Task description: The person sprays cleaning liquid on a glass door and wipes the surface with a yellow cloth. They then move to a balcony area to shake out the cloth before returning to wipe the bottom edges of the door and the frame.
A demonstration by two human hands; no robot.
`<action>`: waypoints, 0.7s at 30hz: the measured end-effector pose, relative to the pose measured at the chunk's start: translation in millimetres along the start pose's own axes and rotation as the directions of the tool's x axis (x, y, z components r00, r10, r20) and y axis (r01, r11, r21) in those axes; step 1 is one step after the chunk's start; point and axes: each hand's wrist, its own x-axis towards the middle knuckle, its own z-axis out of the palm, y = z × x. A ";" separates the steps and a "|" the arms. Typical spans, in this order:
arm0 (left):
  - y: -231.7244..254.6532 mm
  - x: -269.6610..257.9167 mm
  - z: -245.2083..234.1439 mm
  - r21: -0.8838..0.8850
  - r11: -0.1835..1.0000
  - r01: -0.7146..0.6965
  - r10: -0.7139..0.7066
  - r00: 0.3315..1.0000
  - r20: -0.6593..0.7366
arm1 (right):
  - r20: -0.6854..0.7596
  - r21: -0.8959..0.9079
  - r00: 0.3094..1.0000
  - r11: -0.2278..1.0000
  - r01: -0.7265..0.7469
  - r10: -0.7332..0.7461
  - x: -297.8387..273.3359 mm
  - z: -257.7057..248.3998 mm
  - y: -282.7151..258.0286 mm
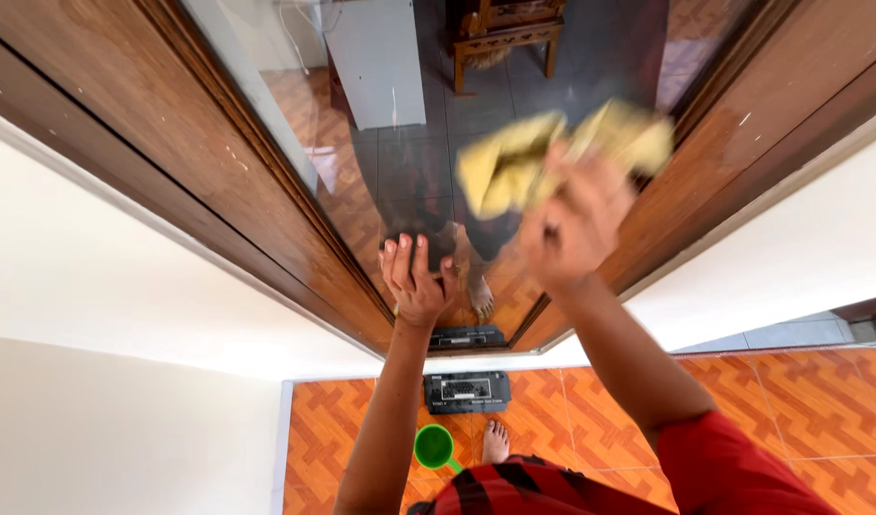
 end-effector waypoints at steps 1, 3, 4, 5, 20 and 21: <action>-1.5 2.6 -0.1 0.001 1.000 -0.009 0.009 1.000 -0.007 | -0.030 -0.056 0.998 0.996 -0.066 0.064 23.3 3.3 -5.6; 1.6 3.8 -3.1 -0.009 1.000 -0.015 0.015 1.000 -0.005 | -0.075 -0.128 0.997 0.991 -0.025 0.016 51.8 48.1 -15.4; 0.7 5.1 -5.7 -0.023 1.000 -0.007 0.007 1.000 0.015 | -0.120 -0.193 0.992 0.981 0.009 -0.033 51.9 59.6 -15.9; -0.1 6.5 -9.4 -0.038 0.999 0.001 0.001 0.999 0.034 | 0.021 -0.154 0.999 0.988 0.027 -0.024 32.3 48.1 -22.6; 56.1 -204.8 -219.5 -0.174 0.385 0.906 -0.313 0.306 0.899 | 0.669 -0.321 0.389 0.718 -0.618 0.634 -368.9 -74.6 -100.1; 60.8 -221.0 -234.9 -0.163 0.380 0.910 -0.319 0.295 0.901 | 0.604 -0.305 0.290 0.552 -0.776 0.742 -368.8 -82.9 -104.4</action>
